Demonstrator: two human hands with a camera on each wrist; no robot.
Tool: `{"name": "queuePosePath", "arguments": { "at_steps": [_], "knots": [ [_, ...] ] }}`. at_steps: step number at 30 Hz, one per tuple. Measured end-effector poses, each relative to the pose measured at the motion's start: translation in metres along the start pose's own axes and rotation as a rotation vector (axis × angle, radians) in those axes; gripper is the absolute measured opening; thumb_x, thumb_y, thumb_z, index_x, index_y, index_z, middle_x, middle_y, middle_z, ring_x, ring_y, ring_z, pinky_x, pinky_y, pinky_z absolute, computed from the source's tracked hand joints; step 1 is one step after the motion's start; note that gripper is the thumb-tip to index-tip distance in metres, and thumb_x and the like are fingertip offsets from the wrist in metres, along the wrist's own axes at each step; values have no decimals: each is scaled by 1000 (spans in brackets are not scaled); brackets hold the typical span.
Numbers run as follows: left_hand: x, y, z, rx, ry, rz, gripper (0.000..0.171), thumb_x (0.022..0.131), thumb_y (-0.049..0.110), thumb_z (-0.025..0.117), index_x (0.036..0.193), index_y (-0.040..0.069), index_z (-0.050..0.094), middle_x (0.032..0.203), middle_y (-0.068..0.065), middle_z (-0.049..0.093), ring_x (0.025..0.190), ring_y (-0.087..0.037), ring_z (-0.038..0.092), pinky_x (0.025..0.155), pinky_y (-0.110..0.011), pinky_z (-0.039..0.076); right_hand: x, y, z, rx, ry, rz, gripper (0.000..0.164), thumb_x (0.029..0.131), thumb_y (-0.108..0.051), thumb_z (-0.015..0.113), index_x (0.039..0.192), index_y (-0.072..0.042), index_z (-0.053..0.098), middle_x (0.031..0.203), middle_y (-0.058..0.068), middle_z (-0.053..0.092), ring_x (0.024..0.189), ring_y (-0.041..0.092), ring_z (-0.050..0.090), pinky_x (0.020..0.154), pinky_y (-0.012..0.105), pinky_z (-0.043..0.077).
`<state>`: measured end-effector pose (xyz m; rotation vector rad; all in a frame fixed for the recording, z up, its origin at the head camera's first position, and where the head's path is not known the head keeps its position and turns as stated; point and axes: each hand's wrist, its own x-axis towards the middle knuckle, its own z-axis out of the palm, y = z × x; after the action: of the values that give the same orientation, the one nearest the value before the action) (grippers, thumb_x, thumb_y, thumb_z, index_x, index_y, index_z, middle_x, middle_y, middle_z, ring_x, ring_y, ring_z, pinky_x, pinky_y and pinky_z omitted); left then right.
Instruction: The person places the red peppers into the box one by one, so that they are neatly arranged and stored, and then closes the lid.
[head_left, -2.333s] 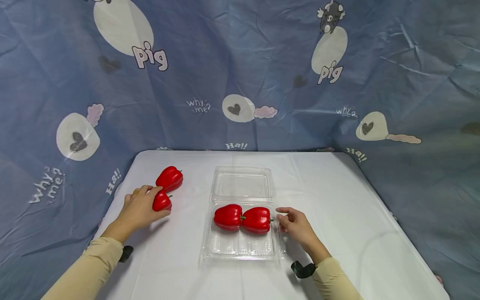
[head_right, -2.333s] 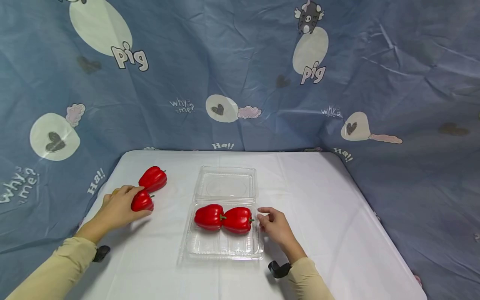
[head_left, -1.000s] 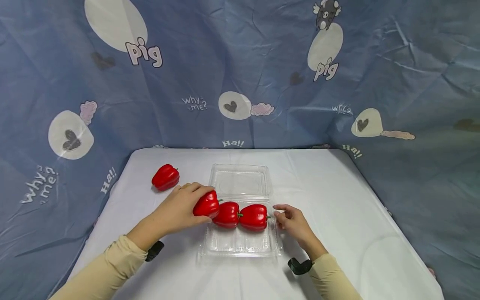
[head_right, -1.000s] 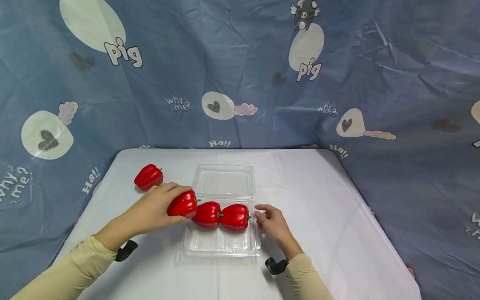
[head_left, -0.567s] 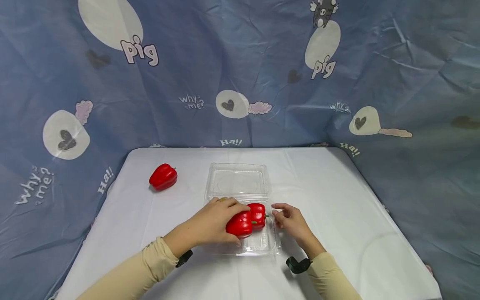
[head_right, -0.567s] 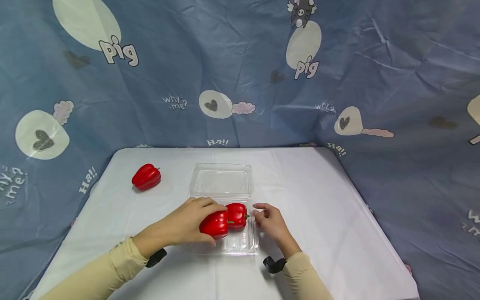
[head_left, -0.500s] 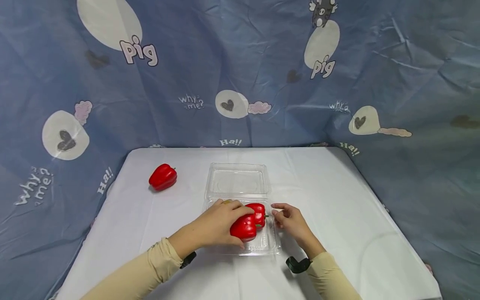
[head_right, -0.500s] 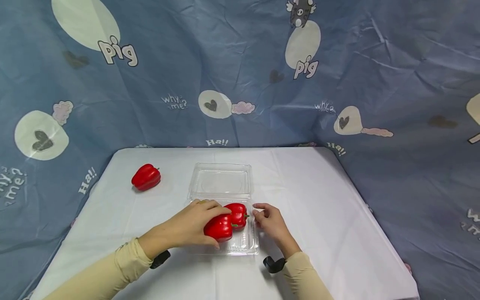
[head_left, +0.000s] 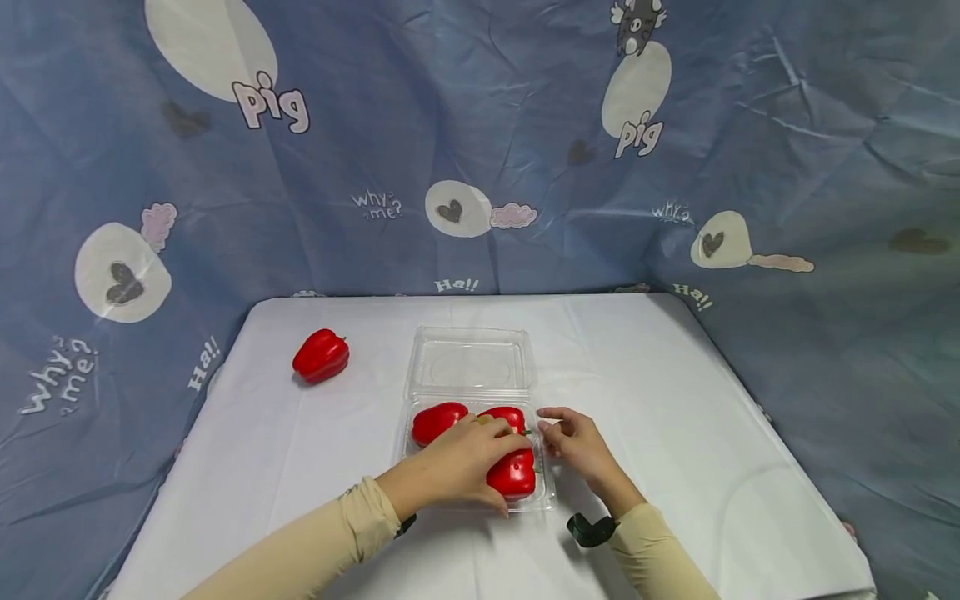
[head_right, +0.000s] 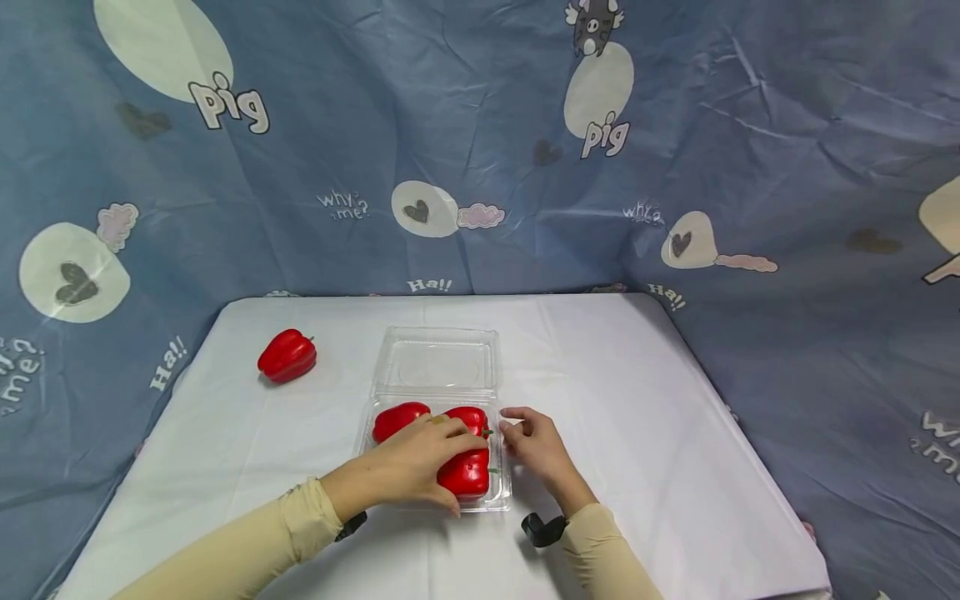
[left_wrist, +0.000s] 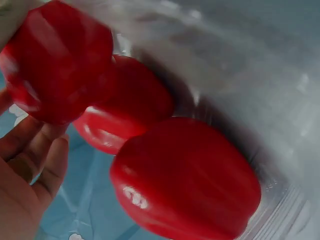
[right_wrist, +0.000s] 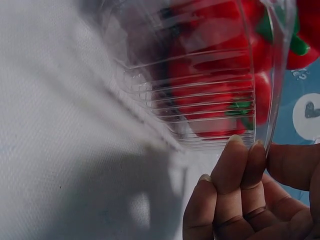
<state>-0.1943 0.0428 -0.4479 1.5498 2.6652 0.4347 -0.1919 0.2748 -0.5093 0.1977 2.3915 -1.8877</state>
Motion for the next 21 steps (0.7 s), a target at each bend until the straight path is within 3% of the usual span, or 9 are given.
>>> {"name": "queuePosePath", "arguments": {
  "at_steps": [12, 17, 21],
  "knots": [
    [3, -6, 16, 37, 17, 28, 82, 63, 63, 86, 133, 26, 64, 112, 2, 52, 105, -14, 52, 93, -35, 46, 0, -1, 1, -20, 13, 2, 30, 95, -8, 65, 123, 2, 64, 75, 10, 59, 65, 17, 55, 59, 27, 51],
    [1, -1, 18, 58, -27, 38, 92, 65, 62, 84, 142, 21, 57, 115, -2, 52, 104, -16, 49, 89, -25, 47, -4, -6, 2, -9, -7, 11, 32, 95, -6, 64, 125, 6, 61, 77, 12, 60, 66, 19, 55, 61, 30, 51],
    [-3, 5, 18, 131, -56, 48, 100, 66, 65, 81, 147, 15, 49, 119, -6, 50, 104, -20, 49, 91, -27, 48, -8, -15, 2, -19, -35, 10, 33, 95, -2, 63, 126, 11, 58, 78, 18, 60, 67, 23, 56, 64, 34, 53]
  ]
}}
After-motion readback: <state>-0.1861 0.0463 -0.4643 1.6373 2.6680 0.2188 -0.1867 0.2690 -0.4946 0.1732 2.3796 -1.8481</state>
